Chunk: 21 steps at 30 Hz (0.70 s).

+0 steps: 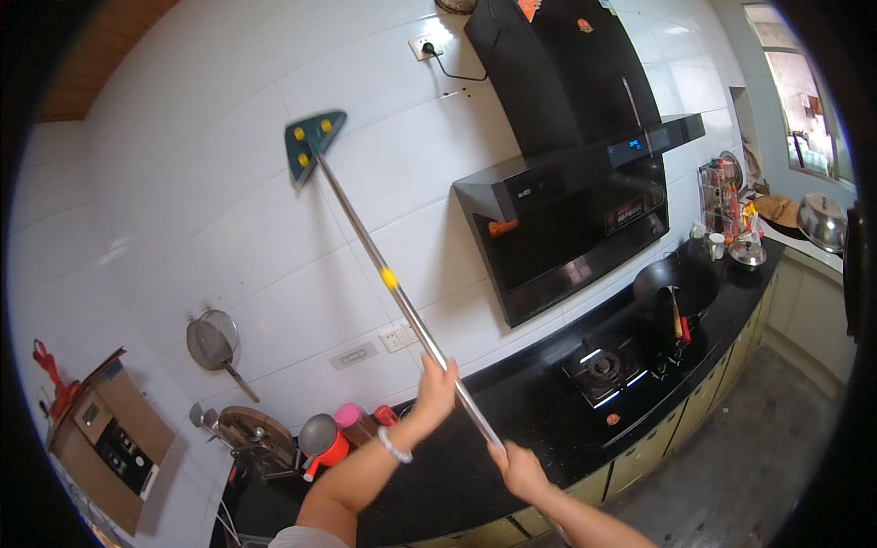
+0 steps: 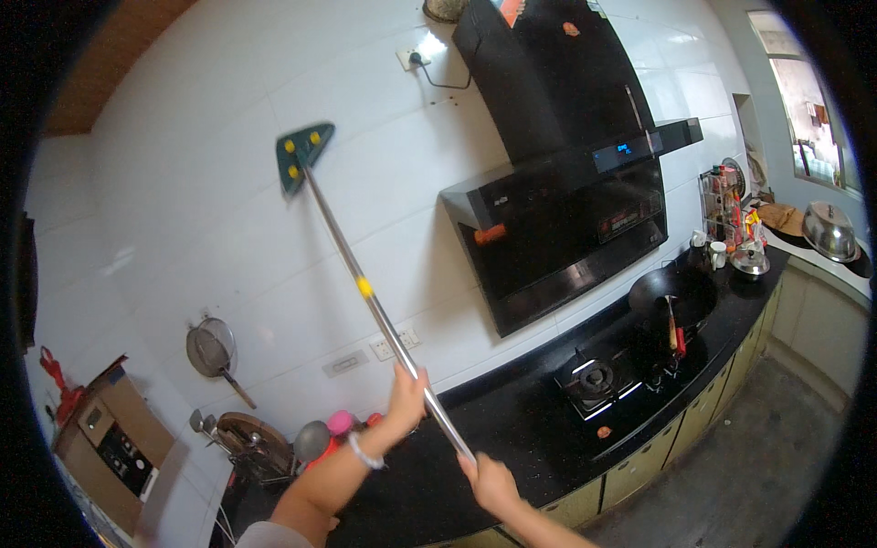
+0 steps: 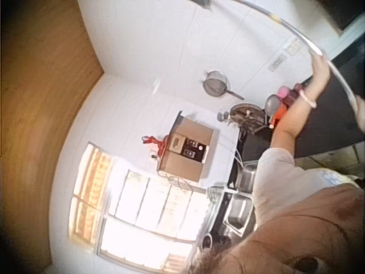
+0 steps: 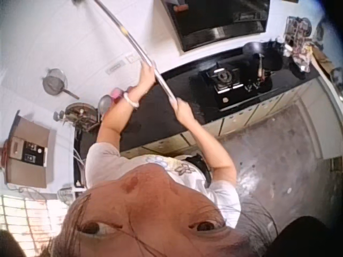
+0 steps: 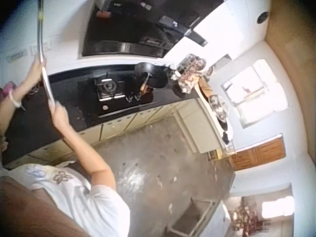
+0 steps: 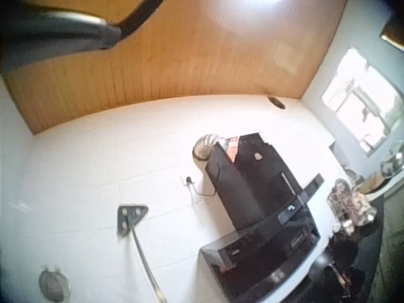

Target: The person uses a long-handled triangular mop to wipe the white tiled walls in a kitchen. After cleaning the wall, the person detaches the mop head, washes it thoroughly under a running tap in the sink, and wrings it out.

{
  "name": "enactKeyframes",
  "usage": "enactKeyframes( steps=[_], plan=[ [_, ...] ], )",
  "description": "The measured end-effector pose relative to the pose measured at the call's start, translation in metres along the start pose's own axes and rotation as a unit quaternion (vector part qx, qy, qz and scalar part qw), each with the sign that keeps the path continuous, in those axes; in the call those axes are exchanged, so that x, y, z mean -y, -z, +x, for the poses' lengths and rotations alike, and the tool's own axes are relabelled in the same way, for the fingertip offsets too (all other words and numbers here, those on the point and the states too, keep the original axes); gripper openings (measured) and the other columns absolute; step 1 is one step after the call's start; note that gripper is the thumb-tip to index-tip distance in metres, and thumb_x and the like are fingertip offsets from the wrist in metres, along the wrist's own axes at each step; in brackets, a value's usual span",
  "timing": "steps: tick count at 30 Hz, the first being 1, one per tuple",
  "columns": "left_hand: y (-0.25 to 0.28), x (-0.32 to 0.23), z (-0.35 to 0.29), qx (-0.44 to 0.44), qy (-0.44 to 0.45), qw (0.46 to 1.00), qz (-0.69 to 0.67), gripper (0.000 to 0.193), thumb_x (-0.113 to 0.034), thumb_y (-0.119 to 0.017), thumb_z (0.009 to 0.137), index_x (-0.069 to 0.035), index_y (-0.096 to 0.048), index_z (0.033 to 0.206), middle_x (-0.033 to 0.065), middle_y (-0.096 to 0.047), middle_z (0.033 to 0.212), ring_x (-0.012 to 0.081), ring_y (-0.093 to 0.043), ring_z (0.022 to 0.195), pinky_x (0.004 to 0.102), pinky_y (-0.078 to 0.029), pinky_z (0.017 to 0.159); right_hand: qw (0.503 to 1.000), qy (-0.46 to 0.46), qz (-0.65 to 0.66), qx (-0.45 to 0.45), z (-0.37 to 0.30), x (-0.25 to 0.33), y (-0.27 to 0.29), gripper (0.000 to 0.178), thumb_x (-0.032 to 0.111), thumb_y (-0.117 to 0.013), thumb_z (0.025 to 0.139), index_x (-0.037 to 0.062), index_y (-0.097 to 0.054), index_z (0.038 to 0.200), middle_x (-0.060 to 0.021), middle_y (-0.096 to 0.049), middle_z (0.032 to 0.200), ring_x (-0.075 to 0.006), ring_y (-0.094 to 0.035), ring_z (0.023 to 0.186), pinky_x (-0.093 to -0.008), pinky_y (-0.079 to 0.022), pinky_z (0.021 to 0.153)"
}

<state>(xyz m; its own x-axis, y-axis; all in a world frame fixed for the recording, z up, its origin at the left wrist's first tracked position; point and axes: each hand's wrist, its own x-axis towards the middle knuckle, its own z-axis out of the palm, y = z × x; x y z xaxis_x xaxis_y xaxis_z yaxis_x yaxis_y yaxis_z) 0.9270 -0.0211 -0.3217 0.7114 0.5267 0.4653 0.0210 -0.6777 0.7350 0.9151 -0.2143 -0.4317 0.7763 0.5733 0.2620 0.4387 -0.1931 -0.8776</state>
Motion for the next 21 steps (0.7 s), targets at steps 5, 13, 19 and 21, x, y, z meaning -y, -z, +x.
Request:
enactKeyframes(
  steps=[5,13,19,21],
  plan=[
    [-0.045,0.020,-0.070,0.032,-0.016,0.997,-0.072,0.024,-0.019,-0.047,0.092,0.000,-0.034,0.095,0.0133,-0.054,0.068,0.0241,-0.057,0.058,0.0358,-0.045,0.051,0.997,-0.074,-0.015,0.034,-0.062,-0.029,0.018,0.046,0.042,-0.046,0.091,-0.0013,-0.054,0.077,-0.0284,-0.058,0.071,-0.0467,-0.057,0.073,-0.0513,-0.045,0.064],
    [-0.013,-0.048,0.080,-0.057,-0.181,0.982,-0.019,0.025,-0.021,-0.047,0.089,0.002,-0.036,0.092,0.0137,-0.053,0.064,0.0256,-0.055,0.055,0.0374,-0.044,0.049,0.998,0.041,0.009,-0.050,0.066,0.026,0.047,0.048,0.041,-0.045,0.092,-0.0030,-0.054,0.076,-0.0304,-0.057,0.072,-0.0478,-0.057,0.072,-0.0506,-0.045,0.062],
    [0.071,-0.111,0.245,-0.067,-0.188,0.974,0.105,0.043,-0.025,-0.045,0.087,0.014,-0.034,0.100,0.0276,-0.060,0.071,0.0410,-0.061,0.063,0.0467,-0.050,0.062,0.989,0.082,0.107,-0.055,0.231,0.111,0.013,0.060,0.047,-0.038,0.094,-0.0074,-0.056,0.077,-0.0308,-0.056,0.072,-0.0453,-0.056,0.071,-0.0473,-0.043,0.066],
    [0.101,-0.126,0.297,-0.091,-0.212,0.963,0.143,0.043,-0.025,-0.045,0.085,0.014,-0.035,0.100,0.0279,-0.060,0.071,0.0406,-0.062,0.065,0.0455,-0.051,0.066,0.971,0.131,0.194,-0.051,0.276,0.149,0.001,0.052,0.049,-0.039,0.094,0.0055,-0.042,0.065,-0.0019,-0.038,0.047,-0.0128,-0.037,0.036,-0.0283,-0.032,0.035]
  ],
)
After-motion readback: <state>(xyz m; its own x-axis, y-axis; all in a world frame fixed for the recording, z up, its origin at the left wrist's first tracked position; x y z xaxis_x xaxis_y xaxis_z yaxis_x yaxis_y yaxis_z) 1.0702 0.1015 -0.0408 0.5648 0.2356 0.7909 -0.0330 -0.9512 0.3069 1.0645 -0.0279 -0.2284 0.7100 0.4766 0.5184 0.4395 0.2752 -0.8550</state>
